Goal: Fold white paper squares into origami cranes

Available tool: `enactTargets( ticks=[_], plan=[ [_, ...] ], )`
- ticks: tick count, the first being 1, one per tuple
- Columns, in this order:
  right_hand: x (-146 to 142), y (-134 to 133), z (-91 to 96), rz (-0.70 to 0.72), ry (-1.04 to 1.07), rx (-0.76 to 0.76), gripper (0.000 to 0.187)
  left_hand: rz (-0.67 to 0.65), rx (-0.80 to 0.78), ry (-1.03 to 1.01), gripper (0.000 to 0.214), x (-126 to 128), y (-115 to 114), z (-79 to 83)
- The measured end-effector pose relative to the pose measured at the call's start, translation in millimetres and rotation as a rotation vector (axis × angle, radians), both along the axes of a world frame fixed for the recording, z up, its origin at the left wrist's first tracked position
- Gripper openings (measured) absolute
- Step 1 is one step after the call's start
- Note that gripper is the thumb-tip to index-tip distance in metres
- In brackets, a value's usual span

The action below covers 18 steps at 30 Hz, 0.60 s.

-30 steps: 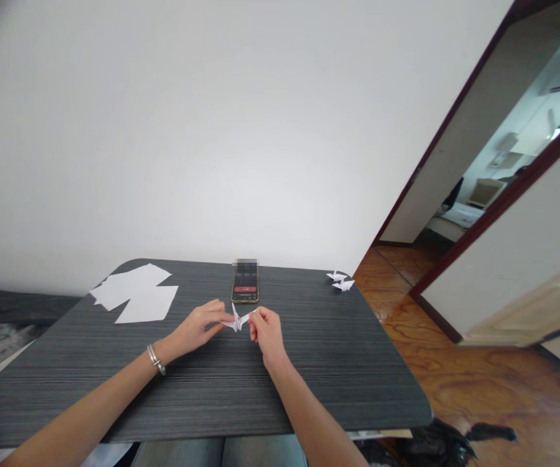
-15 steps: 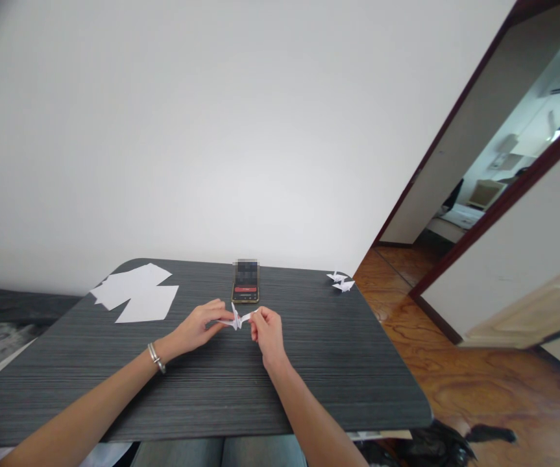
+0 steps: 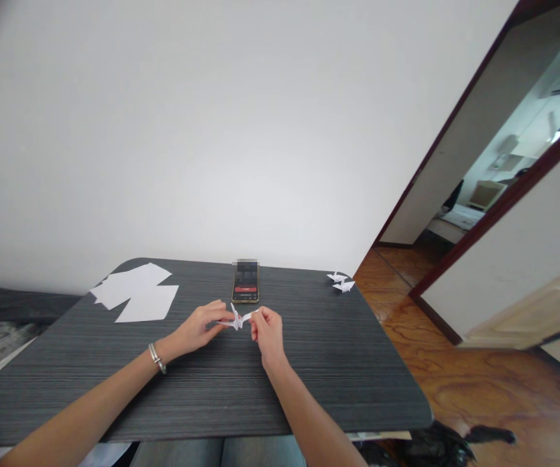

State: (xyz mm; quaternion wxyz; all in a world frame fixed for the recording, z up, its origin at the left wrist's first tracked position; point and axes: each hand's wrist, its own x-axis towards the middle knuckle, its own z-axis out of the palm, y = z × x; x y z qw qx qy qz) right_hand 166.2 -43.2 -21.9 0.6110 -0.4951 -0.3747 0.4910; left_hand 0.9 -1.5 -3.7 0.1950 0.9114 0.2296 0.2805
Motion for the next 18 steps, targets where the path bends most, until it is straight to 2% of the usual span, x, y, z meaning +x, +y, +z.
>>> enactTargets(
  ticks=[5, 11, 18],
  plan=[
    [0.1, 0.6, -0.4, 0.02, -0.002, -0.007, 0.021, 0.023, 0.005, -0.02, 0.021, 0.4, 0.6, -3.5],
    [2.1, 0.5, 0.5, -0.007, -0.01, -0.003, 0.021, 0.112, -0.05, -0.16, 0.024, 1.2, 2.4, -5.3],
    [5.8, 1.0, 0.8, -0.034, 0.015, -0.024, 0.021, 0.14, -0.061, -0.258, 0.014, -1.1, 3.4, -2.1]
  ],
)
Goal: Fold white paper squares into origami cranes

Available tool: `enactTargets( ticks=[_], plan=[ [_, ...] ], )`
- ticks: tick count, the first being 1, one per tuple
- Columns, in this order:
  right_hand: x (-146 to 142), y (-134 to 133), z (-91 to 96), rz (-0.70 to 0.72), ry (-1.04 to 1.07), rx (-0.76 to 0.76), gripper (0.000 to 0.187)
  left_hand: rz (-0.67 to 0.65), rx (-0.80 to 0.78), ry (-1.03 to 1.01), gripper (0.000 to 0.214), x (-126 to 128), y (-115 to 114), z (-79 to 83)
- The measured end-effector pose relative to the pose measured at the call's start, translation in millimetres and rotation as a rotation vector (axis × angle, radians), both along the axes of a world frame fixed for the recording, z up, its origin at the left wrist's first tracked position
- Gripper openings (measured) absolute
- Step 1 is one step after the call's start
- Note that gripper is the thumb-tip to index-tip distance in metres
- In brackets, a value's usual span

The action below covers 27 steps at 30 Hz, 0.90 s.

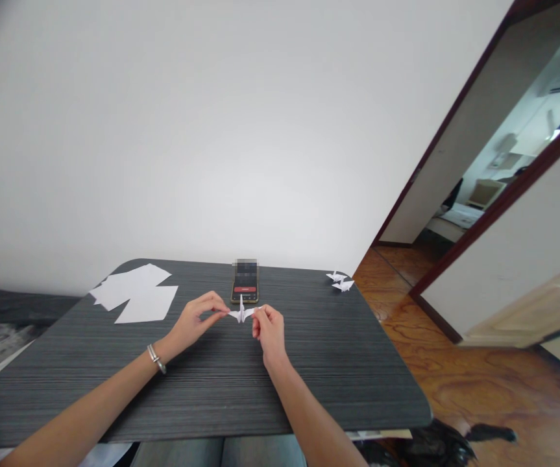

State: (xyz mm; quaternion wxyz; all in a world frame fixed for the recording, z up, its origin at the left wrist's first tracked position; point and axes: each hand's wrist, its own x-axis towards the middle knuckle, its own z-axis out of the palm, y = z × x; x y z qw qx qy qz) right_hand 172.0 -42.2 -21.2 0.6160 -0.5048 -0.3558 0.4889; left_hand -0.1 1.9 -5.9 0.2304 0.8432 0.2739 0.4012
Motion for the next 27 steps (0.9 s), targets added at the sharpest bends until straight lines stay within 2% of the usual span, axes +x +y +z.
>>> enactTargets(
  ticks=[13, 20, 27],
  plan=[
    [1, -3, 3.0, -0.029, -0.032, 0.052, 0.021, 0.034, -0.006, -0.008, 0.016, -1, 0, 1.2],
    [3, -5, 2.2, -0.076, -0.058, 0.069, 0.023, 0.145, -0.005, -0.045, 0.017, -5, -1, 2.5],
    [26, -2, 9.3, -0.116, -0.09, 0.067, 0.022, 0.155, 0.013, -0.03, 0.019, -6, -7, 8.1]
  ],
)
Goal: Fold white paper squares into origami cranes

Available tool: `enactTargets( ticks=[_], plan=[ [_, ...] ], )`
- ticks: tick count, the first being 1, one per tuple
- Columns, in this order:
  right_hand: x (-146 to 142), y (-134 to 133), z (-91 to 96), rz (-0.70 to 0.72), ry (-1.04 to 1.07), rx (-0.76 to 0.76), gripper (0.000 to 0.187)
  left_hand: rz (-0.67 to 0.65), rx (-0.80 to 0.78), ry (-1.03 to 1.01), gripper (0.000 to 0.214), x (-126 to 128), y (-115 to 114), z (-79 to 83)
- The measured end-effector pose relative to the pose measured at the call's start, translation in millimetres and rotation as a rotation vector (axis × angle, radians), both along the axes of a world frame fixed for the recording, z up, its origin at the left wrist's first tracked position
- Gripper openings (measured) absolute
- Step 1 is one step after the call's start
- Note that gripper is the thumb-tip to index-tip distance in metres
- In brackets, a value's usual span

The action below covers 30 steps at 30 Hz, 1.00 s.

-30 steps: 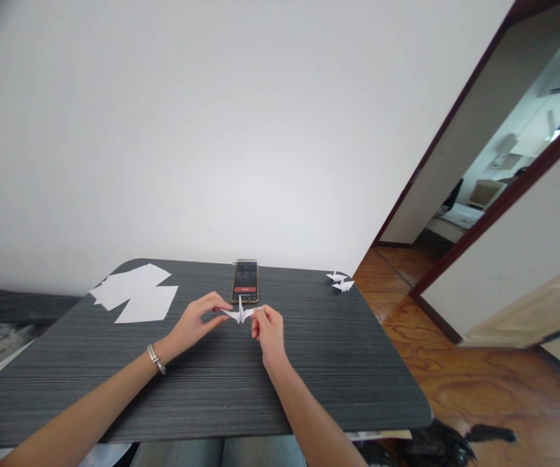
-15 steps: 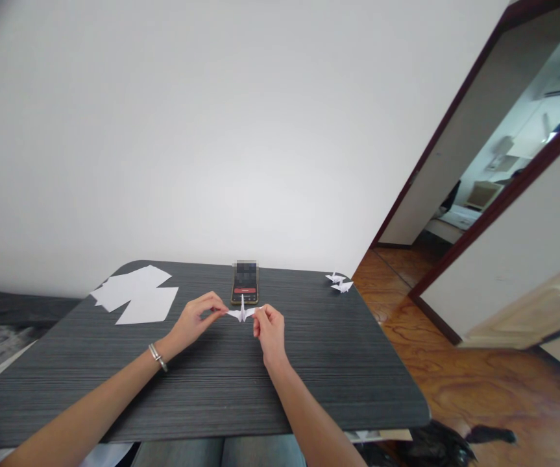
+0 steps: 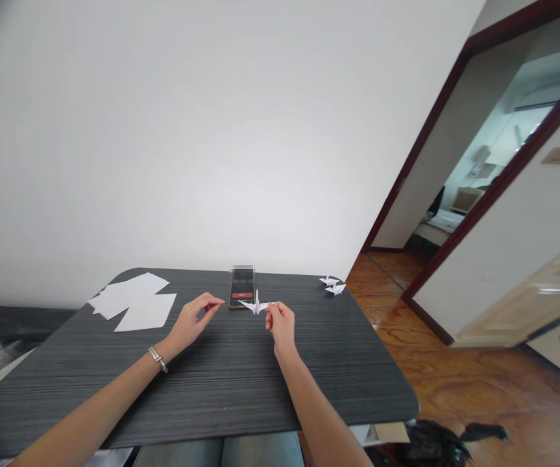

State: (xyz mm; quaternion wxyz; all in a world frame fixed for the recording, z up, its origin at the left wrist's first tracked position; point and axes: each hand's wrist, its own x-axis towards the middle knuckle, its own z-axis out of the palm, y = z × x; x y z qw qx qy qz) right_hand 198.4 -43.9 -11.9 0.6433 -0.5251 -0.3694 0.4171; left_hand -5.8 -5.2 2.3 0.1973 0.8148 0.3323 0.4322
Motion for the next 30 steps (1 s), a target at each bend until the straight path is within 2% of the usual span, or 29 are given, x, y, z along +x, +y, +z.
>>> enactTargets(
  ticks=[3, 6, 13, 17, 24, 30],
  plan=[
    [25, 1, 6.9, -0.008, -0.035, 0.004, 0.023, -0.001, 0.004, 0.014, 0.02, 0, -1, 2.9],
    [60, -2, 6.2, -0.042, -0.083, 0.0, 0.025, -0.007, -0.01, 0.044, 0.019, 1, 0, 3.9],
    [167, -17, -24.7, -0.251, -0.171, -0.04, 0.028, -0.019, 0.013, 0.075, 0.019, 6, 3, -0.1],
    [214, -17, -39.8, -0.31, -0.215, -0.058, 0.027, -0.025, 0.029, 0.074, 0.021, 9, 6, -3.0],
    [256, 4, -51.8, -0.366, -0.327, -0.059, 0.021, -0.029, 0.019, 0.117, 0.019, 15, 11, -6.6],
    [279, 21, -59.6, -0.367, -0.461, -0.163, 0.02, -0.027, 0.009, 0.16, 0.018, 18, 15, -9.8]
  ],
)
